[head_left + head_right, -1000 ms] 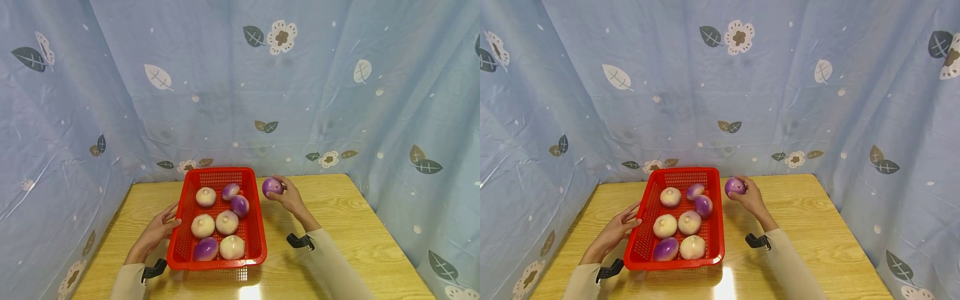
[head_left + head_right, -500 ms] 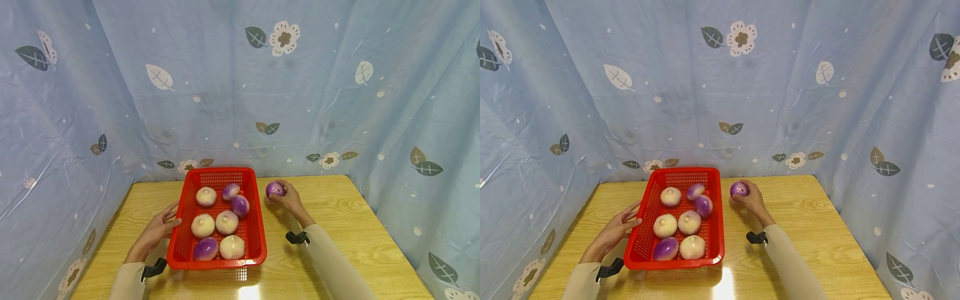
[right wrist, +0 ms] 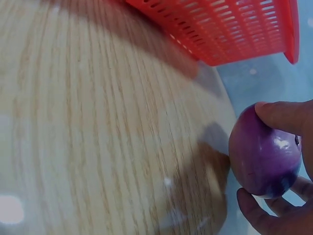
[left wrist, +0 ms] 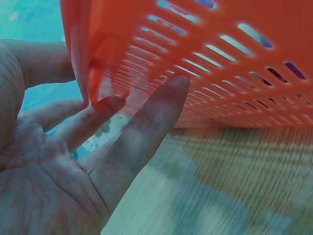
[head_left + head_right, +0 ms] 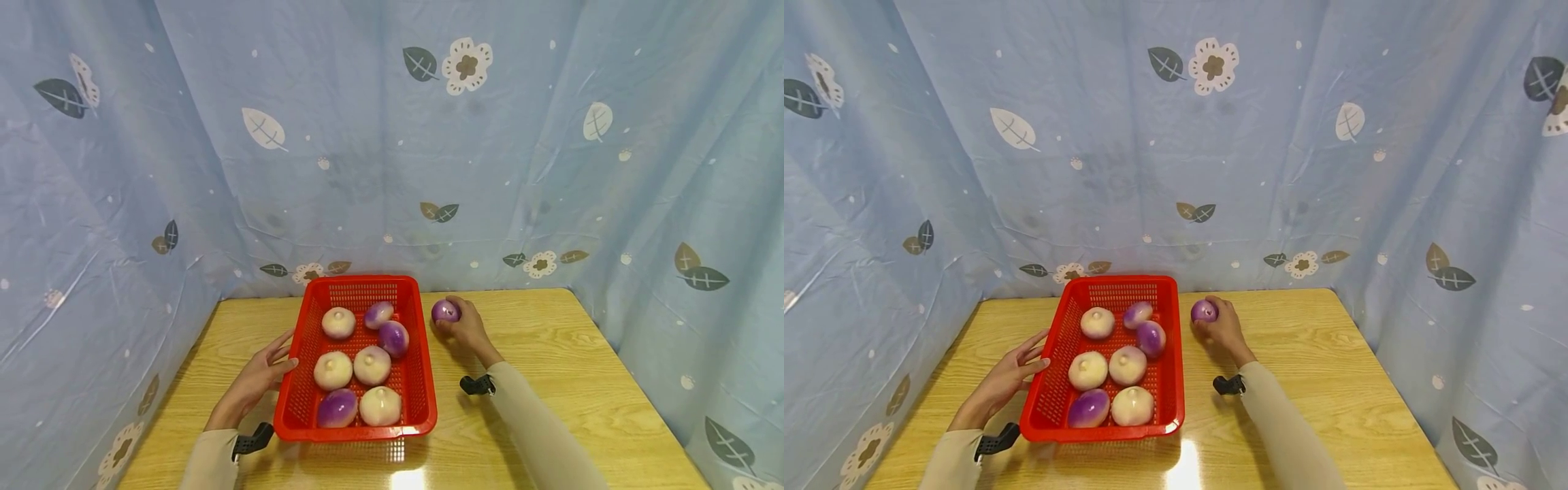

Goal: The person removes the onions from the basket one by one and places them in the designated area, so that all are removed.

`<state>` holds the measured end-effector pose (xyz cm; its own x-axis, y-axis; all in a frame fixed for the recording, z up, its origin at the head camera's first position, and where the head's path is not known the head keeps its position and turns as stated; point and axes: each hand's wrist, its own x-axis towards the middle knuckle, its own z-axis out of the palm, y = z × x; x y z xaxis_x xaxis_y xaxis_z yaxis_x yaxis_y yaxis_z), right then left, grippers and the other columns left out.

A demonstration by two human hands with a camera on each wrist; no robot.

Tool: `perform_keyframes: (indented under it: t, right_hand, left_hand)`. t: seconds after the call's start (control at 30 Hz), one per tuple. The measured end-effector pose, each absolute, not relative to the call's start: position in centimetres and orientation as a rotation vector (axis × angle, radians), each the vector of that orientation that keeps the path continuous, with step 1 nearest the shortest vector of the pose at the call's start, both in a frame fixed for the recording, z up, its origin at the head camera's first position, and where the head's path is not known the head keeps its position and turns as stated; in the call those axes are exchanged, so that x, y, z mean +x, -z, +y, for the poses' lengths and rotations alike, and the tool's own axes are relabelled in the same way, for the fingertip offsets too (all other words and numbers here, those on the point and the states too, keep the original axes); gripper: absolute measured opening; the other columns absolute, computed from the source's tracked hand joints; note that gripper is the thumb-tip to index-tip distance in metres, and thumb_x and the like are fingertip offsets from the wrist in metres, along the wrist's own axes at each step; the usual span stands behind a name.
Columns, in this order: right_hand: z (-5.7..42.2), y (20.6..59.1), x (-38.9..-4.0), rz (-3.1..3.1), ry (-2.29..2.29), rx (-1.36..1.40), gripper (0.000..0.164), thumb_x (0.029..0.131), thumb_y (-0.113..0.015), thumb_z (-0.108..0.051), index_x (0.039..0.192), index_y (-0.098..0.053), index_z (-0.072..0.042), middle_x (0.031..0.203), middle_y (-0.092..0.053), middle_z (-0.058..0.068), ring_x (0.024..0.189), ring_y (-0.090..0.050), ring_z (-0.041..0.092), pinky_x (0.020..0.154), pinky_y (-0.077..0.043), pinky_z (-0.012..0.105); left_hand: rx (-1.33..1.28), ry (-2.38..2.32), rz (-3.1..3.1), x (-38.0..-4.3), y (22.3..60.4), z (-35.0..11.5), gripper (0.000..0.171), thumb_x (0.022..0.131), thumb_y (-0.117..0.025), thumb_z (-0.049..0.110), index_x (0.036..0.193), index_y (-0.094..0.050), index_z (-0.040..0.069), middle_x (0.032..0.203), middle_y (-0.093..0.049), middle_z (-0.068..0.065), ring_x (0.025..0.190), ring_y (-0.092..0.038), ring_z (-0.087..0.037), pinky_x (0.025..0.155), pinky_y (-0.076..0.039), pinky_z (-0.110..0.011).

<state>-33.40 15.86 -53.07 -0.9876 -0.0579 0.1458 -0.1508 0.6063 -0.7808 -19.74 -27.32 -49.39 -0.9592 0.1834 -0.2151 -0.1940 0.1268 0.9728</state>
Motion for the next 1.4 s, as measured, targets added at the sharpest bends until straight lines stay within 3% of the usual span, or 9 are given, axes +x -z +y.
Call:
perform_keyframes:
  t: [0.43,0.73,0.97,1.17,1.4]
  right_hand:
    - [15.9,53.6,-33.4,-2.749,-1.328,0.142,0.077,0.073,-0.077,-0.012,0.139,-0.039,-0.004,0.131,-0.046,0.026,0.12,-0.048,0.042,0.1,-0.039,0.057]
    - [16.0,52.9,-33.0,-2.734,-1.355,0.153,0.077,0.075,-0.075,-0.015,0.141,-0.036,-0.01,0.136,-0.043,0.022,0.125,-0.045,0.04,0.102,-0.039,0.056]
    - [16.1,51.3,-31.8,-2.687,-1.309,0.128,0.074,0.075,-0.073,-0.017,0.14,-0.038,-0.012,0.143,-0.037,0.021,0.131,-0.036,0.041,0.106,-0.033,0.059]
    - [16.2,50.2,-31.0,-2.58,-1.343,0.126,0.066,0.079,-0.07,-0.018,0.137,-0.04,-0.015,0.141,-0.041,0.017,0.128,-0.041,0.038,0.1,-0.04,0.056]
    - [16.3,48.5,-30.3,-2.425,-1.416,0.22,0.061,0.081,-0.069,-0.013,0.136,-0.042,-0.01,0.138,-0.043,0.016,0.126,-0.044,0.036,0.098,-0.044,0.052]
  left_hand:
    - [-0.018,-1.907,2.107,-19.6,49.7,-27.0,0.072,0.089,-0.062,0.021,0.148,-0.022,0.032,0.15,-0.031,-0.018,0.108,-0.062,-0.036,0.077,-0.056,-0.048]
    - [-0.017,-1.899,2.117,-19.4,49.4,-27.3,0.072,0.089,-0.062,0.021,0.148,-0.022,0.032,0.15,-0.03,-0.019,0.108,-0.062,-0.035,0.077,-0.056,-0.048]
    - [-0.023,-1.878,2.129,-19.1,49.9,-27.5,0.072,0.089,-0.062,0.023,0.148,-0.021,0.033,0.151,-0.028,-0.019,0.108,-0.062,-0.034,0.079,-0.056,-0.046]
    - [-0.016,-1.86,2.149,-19.1,49.7,-27.6,0.072,0.09,-0.061,0.024,0.149,-0.02,0.031,0.151,-0.028,-0.021,0.106,-0.063,-0.034,0.078,-0.056,-0.046]
    - [0.002,-1.853,2.173,-19.8,49.5,-27.6,0.071,0.09,-0.061,0.024,0.148,-0.021,0.032,0.15,-0.03,-0.019,0.109,-0.061,-0.034,0.079,-0.056,-0.045]
